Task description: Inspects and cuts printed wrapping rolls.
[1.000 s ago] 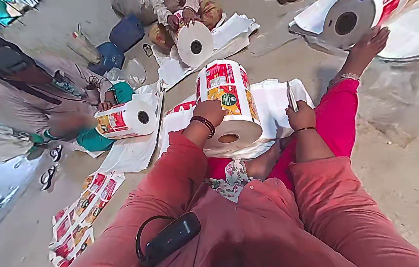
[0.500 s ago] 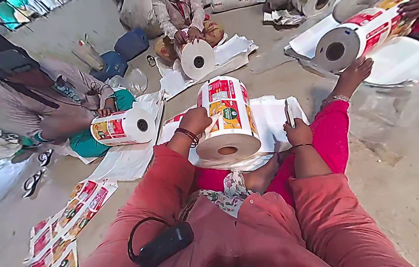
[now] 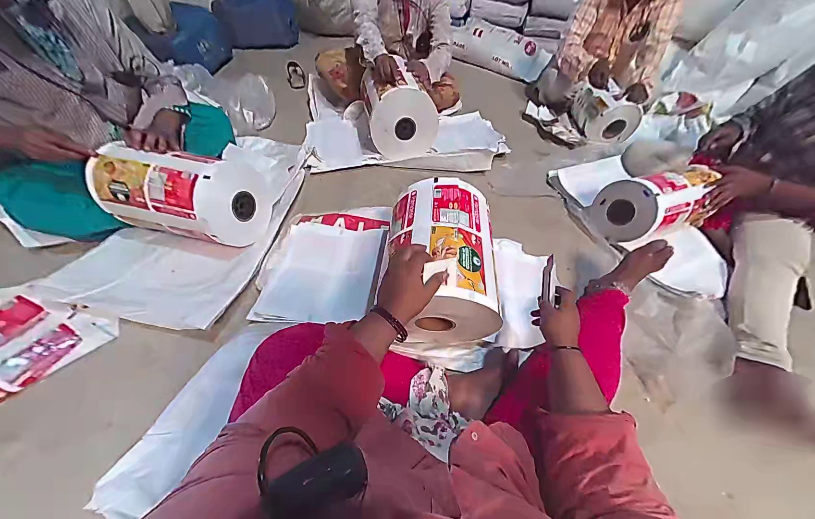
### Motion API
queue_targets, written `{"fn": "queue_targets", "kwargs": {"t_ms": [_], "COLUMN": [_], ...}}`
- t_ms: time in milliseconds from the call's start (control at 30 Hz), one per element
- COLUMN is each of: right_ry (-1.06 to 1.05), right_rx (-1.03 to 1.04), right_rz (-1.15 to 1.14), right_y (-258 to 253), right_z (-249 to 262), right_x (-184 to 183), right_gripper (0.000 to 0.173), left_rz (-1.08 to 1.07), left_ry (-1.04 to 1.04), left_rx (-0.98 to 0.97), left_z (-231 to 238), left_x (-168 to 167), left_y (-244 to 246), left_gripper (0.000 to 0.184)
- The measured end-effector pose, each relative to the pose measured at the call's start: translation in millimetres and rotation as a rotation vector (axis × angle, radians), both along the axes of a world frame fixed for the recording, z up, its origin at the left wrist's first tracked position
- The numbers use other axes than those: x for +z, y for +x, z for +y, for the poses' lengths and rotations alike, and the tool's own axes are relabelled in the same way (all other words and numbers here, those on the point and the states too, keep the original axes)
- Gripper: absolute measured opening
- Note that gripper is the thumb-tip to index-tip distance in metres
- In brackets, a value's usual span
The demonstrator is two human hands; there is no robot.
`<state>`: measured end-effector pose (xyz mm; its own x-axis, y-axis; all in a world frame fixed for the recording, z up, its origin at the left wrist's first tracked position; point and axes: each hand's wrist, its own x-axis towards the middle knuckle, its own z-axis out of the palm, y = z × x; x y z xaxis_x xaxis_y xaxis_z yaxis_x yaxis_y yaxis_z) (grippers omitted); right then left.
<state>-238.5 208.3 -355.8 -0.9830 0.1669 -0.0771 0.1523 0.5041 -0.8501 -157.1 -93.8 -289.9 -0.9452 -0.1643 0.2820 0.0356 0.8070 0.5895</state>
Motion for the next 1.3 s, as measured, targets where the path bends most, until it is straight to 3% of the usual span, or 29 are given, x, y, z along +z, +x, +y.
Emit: {"fn": "queue_targets", "kwargs": {"t_ms": [167,367,533,667,1100,1300], "right_ry": [-0.025,0.154,0.337,0.293,0.404,0.718], "right_rx": [0.236,0.331,0.332,0.336,0.537,0.597], "right_rz": [-0.003,0.027,-0.042,-0.056,-0.074,-0.036], "right_y": [-13.3,-68.8,-113.1,-120.6,-89.4,-47.2], "right_z": [-43.9,-118.1,-154.9,-163.4,-153.5,-157.7], "right_x": [66.3,127.4,137.6,134.3,161.8,175.5], "right_gripper": [0.046,0.044,0.042,0.045,0.034,0.034], "left_rz": [0.241,0.235,0.266,0.260,0.320,0.338], "left_ry": [0.082,0.005,0.104,0.146,0.094,0.041], "left_rx": [-0.099,-0.179,-0.182,-0.197,-0.140,-0.094], "left_z": [-8.8,-9.8,-13.7,-16.0,-13.5,-12.0], "left_x": [-26.1,-26.3,-29.7,-29.8,-32.5,-31.5], "left_y": [-1.8,-3.0,-2.0,-0.9,1.4,2.5], "left_gripper": [0.030,0.036,0.026,0.024,0.021,0.020]}}
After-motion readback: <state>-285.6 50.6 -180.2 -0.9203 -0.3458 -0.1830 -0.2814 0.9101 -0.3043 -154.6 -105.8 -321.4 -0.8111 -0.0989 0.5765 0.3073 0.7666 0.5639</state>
